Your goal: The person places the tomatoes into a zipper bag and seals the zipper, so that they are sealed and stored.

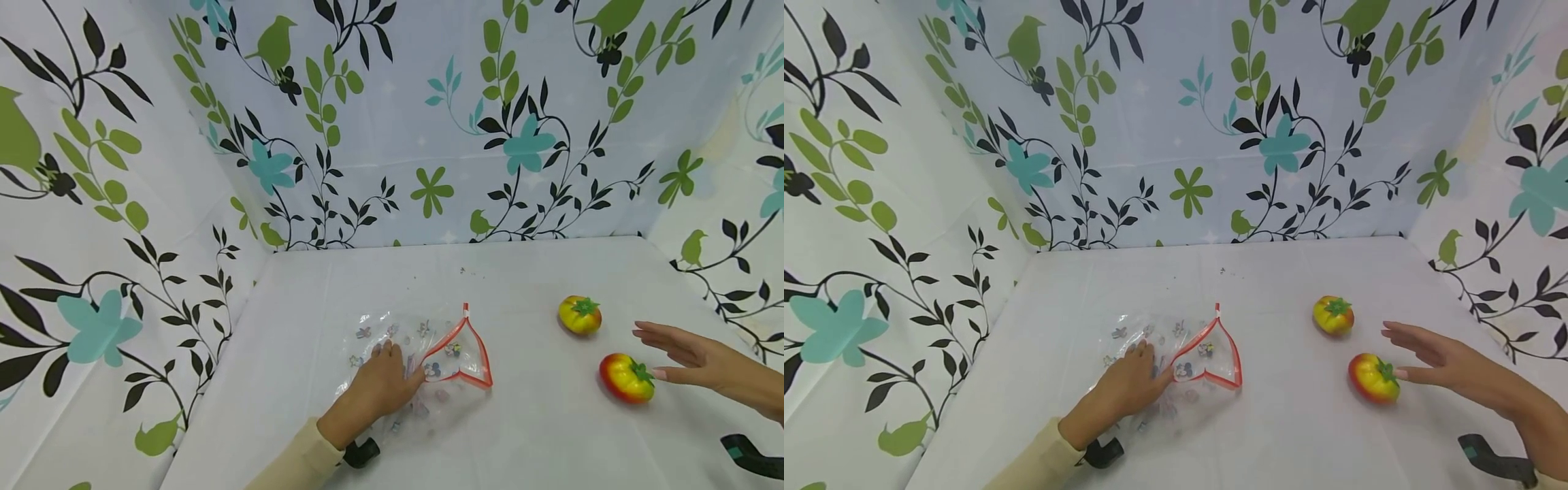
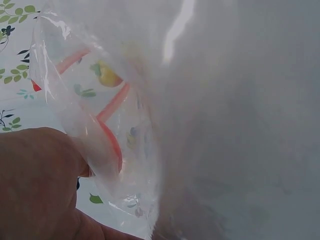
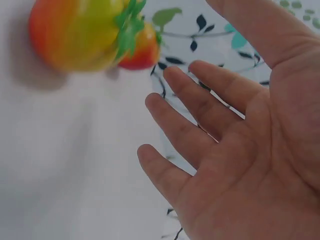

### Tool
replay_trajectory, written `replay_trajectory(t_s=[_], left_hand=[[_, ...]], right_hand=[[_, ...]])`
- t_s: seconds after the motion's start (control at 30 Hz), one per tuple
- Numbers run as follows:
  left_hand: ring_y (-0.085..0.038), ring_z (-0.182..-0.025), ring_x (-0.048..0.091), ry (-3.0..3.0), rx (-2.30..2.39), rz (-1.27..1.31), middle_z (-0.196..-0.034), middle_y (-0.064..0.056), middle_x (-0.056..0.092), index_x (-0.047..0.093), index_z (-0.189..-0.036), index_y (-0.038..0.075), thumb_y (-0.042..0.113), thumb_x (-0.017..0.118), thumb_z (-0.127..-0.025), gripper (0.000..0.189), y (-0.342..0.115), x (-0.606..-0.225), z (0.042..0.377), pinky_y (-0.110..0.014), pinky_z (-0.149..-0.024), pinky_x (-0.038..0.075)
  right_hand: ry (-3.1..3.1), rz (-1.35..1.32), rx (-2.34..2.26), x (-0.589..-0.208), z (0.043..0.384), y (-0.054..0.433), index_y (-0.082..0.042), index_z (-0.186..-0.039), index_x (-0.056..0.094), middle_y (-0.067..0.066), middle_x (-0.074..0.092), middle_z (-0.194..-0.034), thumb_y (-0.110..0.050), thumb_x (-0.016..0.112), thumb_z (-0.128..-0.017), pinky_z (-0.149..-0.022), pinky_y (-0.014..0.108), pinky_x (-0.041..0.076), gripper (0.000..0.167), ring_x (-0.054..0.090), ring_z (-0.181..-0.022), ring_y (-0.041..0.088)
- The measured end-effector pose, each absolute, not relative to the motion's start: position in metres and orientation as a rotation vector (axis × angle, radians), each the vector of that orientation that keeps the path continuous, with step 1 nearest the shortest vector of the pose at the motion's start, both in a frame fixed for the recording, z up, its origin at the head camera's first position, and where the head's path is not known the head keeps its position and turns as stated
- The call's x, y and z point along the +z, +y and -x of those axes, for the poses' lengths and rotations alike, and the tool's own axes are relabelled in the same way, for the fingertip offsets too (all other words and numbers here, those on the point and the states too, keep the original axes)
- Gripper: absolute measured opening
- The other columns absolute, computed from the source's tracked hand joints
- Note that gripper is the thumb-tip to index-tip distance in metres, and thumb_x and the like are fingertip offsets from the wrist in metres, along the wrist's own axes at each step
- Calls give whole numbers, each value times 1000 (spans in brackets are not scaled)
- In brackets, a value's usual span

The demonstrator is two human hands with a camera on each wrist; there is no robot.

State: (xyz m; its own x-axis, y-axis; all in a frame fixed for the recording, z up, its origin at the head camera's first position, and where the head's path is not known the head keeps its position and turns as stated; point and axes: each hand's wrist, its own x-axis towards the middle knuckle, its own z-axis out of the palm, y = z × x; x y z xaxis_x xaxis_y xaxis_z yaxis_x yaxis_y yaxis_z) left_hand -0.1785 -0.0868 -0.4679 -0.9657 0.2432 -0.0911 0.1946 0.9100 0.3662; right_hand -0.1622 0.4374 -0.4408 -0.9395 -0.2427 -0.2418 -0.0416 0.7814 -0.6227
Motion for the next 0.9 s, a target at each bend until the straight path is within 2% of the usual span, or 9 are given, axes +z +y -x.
replay_trajectory(t_s=[0.03, 0.23, 0.47, 0.7, 0.9], left_hand=[[-51, -145, 46, 2938, 544, -339, -156, -34, 46, 48, -145, -16, 50, 58, -100, 80, -87, -468, 178, -61, -109, 49], [-51, -145, 46, 2938, 536, -333, -157, -34, 45, 48, -146, -16, 51, 57, -101, 81, -88, -469, 179, -61, -109, 49], [-51, -146, 45, 2938, 545, -318, -158, -32, 45, 48, -146, -14, 51, 57, -101, 80, -88, -469, 180, -62, -110, 48], [-51, -145, 47, 2946, 544, -345, -157, -33, 46, 49, -145, -15, 49, 57, -101, 78, -88, -471, 179, -62, -109, 49], [-52, -145, 47, 2951, 538, -342, -156, -33, 47, 50, -145, -14, 49, 57, -101, 77, -88, -471, 179, -62, -109, 49]], right_hand=[[2642, 205, -917, -444, 161, 442, 7, -163, 20, 45, 29, -158, -32, 67, -104, -98, 81, 37, 85, 32, -136, 69], [2528, 209, -885, -459, 159, 454, 9, -162, 20, 46, 26, -160, -34, 67, -103, -84, 79, 47, 87, 31, -137, 72], [2510, 241, -861, -468, 160, 453, 7, -161, 26, 46, 28, -159, -35, 67, -102, -85, 87, 37, 83, 27, -133, 74], [2528, 243, -892, -473, 159, 443, 3, -160, 35, 43, 31, -159, -34, 67, -102, -84, 83, 42, 76, 29, -134, 73], [2552, 228, -878, -472, 161, 435, 1, -159, 39, 42, 36, -157, -38, 68, -101, -86, 85, 39, 75, 30, -133, 73]])
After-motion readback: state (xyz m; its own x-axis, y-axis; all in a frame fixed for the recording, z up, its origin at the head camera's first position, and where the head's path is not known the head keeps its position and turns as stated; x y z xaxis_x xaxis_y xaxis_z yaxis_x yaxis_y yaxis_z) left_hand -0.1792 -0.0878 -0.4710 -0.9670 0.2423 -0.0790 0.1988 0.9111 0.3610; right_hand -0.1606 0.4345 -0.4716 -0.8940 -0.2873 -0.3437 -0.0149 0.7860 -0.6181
